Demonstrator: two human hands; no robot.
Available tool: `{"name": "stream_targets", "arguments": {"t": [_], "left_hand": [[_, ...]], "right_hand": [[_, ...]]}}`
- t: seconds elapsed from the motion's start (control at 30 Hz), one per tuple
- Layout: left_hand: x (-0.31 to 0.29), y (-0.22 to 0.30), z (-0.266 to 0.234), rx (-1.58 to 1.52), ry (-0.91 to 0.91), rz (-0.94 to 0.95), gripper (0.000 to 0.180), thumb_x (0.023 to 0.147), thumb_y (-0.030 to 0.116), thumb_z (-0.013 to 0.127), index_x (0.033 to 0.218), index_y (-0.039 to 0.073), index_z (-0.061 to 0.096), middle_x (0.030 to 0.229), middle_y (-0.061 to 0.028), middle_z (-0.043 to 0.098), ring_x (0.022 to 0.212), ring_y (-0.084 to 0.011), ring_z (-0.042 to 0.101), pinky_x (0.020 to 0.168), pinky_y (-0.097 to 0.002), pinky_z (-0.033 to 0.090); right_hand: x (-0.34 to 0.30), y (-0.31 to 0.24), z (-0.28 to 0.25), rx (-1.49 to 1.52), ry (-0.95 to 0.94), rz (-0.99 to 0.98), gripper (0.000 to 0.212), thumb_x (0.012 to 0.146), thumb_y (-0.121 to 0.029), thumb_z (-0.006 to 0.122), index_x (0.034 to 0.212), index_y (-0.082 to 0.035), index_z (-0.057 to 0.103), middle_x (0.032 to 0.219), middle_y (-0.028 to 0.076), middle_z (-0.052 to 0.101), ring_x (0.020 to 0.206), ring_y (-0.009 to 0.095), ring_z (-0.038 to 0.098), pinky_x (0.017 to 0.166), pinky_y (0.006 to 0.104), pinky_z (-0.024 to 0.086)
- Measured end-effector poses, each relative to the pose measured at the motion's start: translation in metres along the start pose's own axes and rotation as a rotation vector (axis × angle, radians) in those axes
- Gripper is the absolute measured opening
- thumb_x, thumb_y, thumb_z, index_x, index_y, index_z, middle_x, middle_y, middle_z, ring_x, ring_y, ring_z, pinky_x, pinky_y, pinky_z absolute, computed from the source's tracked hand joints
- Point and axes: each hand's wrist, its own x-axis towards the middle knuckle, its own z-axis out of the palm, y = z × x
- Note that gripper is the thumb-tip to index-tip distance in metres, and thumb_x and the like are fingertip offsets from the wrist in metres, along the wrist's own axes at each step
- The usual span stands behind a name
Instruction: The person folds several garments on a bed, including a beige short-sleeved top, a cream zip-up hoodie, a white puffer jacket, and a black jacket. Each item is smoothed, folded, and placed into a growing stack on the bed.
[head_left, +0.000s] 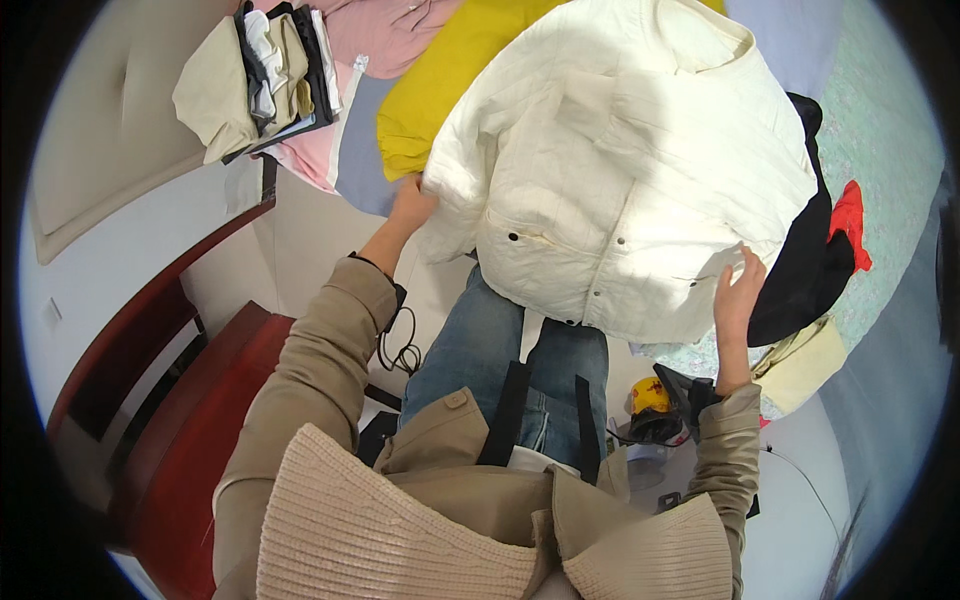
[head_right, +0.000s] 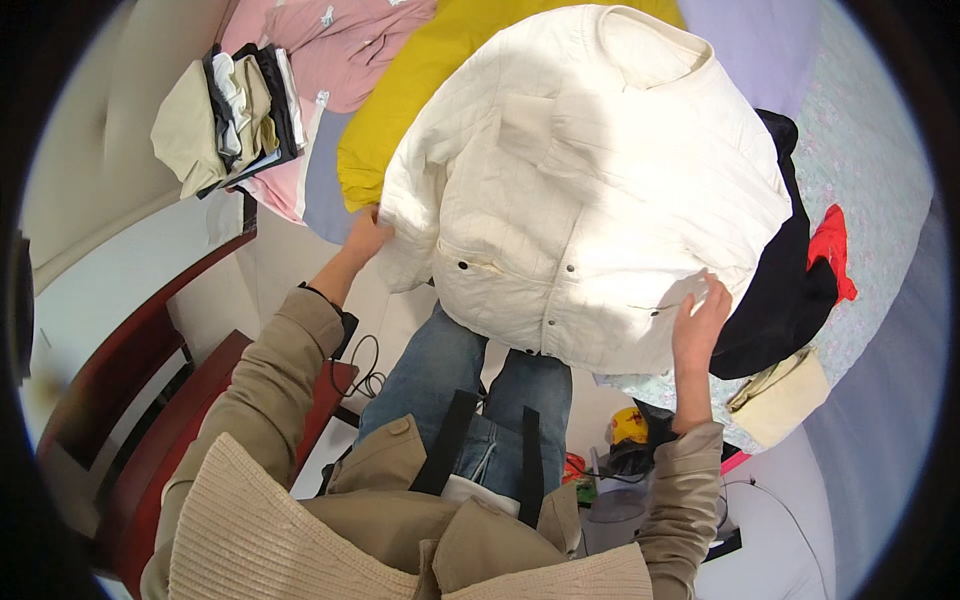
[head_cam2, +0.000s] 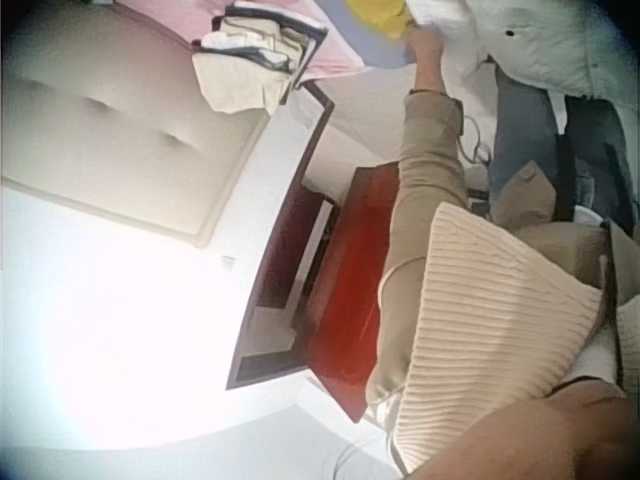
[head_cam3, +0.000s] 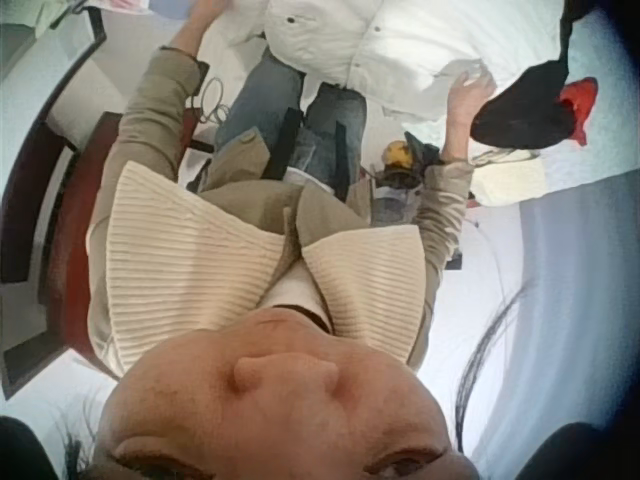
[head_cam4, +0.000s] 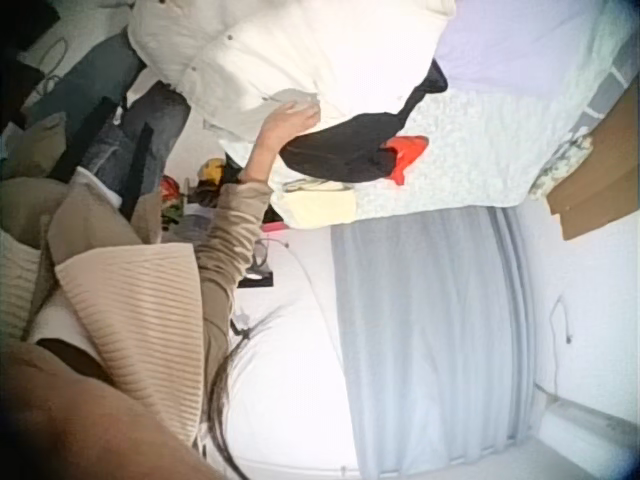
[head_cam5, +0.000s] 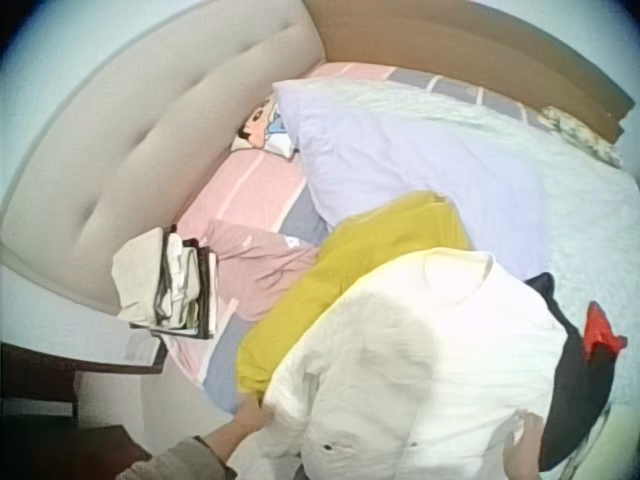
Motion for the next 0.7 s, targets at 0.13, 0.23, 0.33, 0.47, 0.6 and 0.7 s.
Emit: {"name": "stream_targets", "arguments": {"t": [0.13,0.23,0.33,0.47,0.6,0.7], "left_hand": [[-0.021,-0.046,0.014,0.107,-0.249,0.006,0.043,0.076,0.02,0.059,0.11,-0.005,0.049,0.108,-0.0269,0.054,0.102,-0.0391,0.052,0.086,-0.0419,0.042],[-0.024,-0.054,0.002,0.214,-0.028,-0.002,0.04,0.084,0.027,0.05,0.109,-0.004,0.05,0.102,-0.0288,0.056,0.098,-0.042,0.052,0.082,-0.045,0.043],[-0.019,-0.064,-0.05,0.185,0.136,-0.045,0.038,0.087,0.027,0.044,0.105,-0.006,0.05,0.093,-0.0304,0.057,0.09,-0.045,0.054,0.078,-0.0473,0.043],[-0.007,-0.045,-0.139,0.316,0.2,0.051,0.039,0.088,0.028,0.043,0.098,-0.008,0.053,0.092,-0.0311,0.057,0.087,-0.0446,0.055,0.075,-0.0459,0.044],[-0.025,0.058,-0.203,0.017,-0.143,-0.023,0.039,0.089,0.026,0.045,0.104,-0.01,0.052,0.092,-0.0218,0.062,0.083,-0.0308,0.062,0.072,-0.0398,0.048],[-0.083,0.169,-0.205,-0.604,-0.415,0.008,0.034,0.093,0.024,0.044,0.112,-0.004,0.051,0.103,-0.0107,0.06,0.087,-0.0147,0.06,0.075,-0.0266,0.049]], "right_hand": [[-0.011,-0.027,0.014,0.107,-0.061,-0.074,0.033,0.077,0.002,0.053,0.11,0.003,0.047,0.109,0.022,0.047,0.108,0.036,0.043,0.095,0.0394,0.034],[-0.013,-0.043,0.021,0.169,-0.118,-0.072,0.027,0.078,0.001,0.051,0.105,0.004,0.049,0.106,0.021,0.048,0.103,0.036,0.045,0.093,0.039,0.036],[-0.011,-0.053,0.023,0.175,-0.149,-0.1,0.025,0.078,-0.001,0.051,0.102,0.004,0.049,0.103,0.021,0.049,0.1,0.036,0.047,0.091,0.0386,0.037],[-0.008,-0.061,0.025,0.19,-0.144,-0.101,0.017,0.078,-0.001,0.051,0.094,0.003,0.053,0.096,0.019,0.052,0.096,0.034,0.049,0.087,0.038,0.039],[-0.006,-0.066,0.026,0.202,-0.129,-0.171,0.012,0.078,-0.001,0.051,0.088,0.003,0.055,0.09,0.018,0.054,0.091,0.033,0.051,0.084,0.0377,0.04],[-0.008,-0.063,0.023,0.226,-0.123,-0.153,0.01,0.078,-0.001,0.051,0.087,0.003,0.056,0.088,0.018,0.055,0.089,0.033,0.052,0.082,0.0377,0.041]]}}
